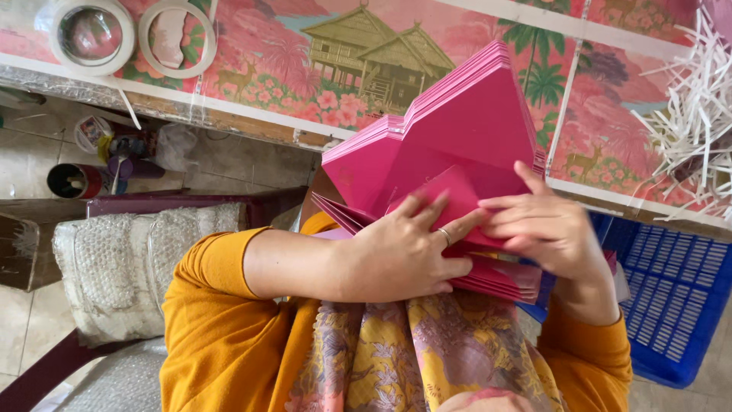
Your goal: The person folds a stack of pink paper envelopes by hand, pressing the creases to ensure they are sharp. They handle the envelopes one by one, folding the flaps and stacking them on their lap.
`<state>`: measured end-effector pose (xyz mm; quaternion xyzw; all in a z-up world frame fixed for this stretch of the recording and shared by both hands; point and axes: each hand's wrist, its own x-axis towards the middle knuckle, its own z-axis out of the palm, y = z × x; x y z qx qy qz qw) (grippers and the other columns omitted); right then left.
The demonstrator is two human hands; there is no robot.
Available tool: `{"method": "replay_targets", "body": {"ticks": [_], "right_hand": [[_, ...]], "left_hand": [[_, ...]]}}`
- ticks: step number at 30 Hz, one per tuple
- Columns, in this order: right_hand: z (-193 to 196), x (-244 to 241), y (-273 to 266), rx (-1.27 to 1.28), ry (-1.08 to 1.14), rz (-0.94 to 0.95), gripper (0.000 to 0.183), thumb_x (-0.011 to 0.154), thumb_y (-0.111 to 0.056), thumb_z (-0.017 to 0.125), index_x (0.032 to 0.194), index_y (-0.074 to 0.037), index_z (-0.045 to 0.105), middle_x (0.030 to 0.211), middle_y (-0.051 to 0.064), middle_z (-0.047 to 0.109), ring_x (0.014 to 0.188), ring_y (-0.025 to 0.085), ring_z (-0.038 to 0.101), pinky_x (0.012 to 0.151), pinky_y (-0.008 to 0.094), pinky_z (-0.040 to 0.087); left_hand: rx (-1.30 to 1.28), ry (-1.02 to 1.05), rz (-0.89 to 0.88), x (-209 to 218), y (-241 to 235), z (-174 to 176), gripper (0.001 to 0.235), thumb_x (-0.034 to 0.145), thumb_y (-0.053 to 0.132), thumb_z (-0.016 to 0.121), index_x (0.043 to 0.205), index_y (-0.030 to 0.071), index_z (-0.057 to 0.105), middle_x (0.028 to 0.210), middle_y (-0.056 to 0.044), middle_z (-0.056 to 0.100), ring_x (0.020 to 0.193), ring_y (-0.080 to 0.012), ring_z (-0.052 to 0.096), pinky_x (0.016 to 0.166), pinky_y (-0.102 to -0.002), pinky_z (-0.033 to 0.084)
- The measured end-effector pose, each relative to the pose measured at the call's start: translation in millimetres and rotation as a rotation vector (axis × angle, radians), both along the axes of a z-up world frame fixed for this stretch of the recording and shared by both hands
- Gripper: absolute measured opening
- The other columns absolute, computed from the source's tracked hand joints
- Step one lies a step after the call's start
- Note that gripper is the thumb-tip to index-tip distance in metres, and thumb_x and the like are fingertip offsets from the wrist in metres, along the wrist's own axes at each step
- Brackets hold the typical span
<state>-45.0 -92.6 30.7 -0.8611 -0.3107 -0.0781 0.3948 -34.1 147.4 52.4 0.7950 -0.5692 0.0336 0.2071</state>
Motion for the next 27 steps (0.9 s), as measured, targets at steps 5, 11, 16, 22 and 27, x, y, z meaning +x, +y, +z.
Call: {"method": "replay_targets", "body": {"ticks": [5, 11, 16, 22, 27], "right_hand": [[-68, 33, -22, -0.329, -0.434, -0.273, 0.046, 0.088, -0.022, 0.074, 0.126, 0.002, 0.064, 0.139, 0.016, 0.054, 0.137, 0.032, 0.038, 0.113, 0.051, 0.025], [4, 2, -9, -0.03, 0.097, 0.08, 0.016, 0.087, -0.017, 0.06, 0.094, -0.006, 0.069, 0.098, 0.007, 0.071, 0.103, 0.027, 0.067, 0.119, 0.053, 0.025], [-41, 18, -21, -0.123, -0.121, -0.188, 0.03, 0.097, -0.014, 0.058, 0.122, 0.003, 0.056, 0.133, 0.017, 0.052, 0.133, 0.034, 0.043, 0.121, 0.054, 0.026], [-19, 3, -9, -0.381, -0.347, -0.192, 0.016, 0.091, -0.003, 0.07, 0.107, 0.0, 0.071, 0.116, 0.014, 0.068, 0.114, 0.033, 0.063, 0.108, 0.05, 0.04], [1, 3, -14, -0.111, -0.005, 0.049, 0.019, 0.087, -0.017, 0.062, 0.098, -0.004, 0.068, 0.106, 0.009, 0.069, 0.106, 0.026, 0.066, 0.107, 0.048, 0.043]], "left_hand": [[0.003, -0.002, -0.011, -5, -2, -13, 0.056, 0.079, 0.038, 0.07, 0.128, 0.015, 0.054, 0.081, -0.009, 0.071, 0.067, -0.022, 0.069, 0.056, -0.035, 0.053], [0.085, -0.141, 0.008, 4, 0, -7, 0.063, 0.073, 0.06, 0.067, 0.13, 0.038, 0.051, 0.141, 0.007, 0.049, 0.115, -0.0422, 0.054, 0.084, -0.045, 0.047], [0.043, -0.185, 0.02, 0, 0, -12, 0.049, 0.089, 0.012, 0.053, 0.135, 0.026, 0.041, 0.113, -0.015, 0.043, 0.047, -0.0116, 0.054, 0.039, -0.031, 0.043], [0.008, -0.102, -0.095, -1, 2, -7, 0.047, 0.086, 0.015, 0.049, 0.132, 0.013, 0.052, 0.098, 0.002, 0.06, 0.098, -0.0333, 0.045, 0.104, -0.062, 0.03], [0.027, -0.086, -0.014, -2, 0, -7, 0.046, 0.07, 0.05, 0.071, 0.112, 0.034, 0.061, 0.15, -0.011, 0.03, 0.129, -0.0524, 0.041, 0.104, -0.066, 0.034]]}}
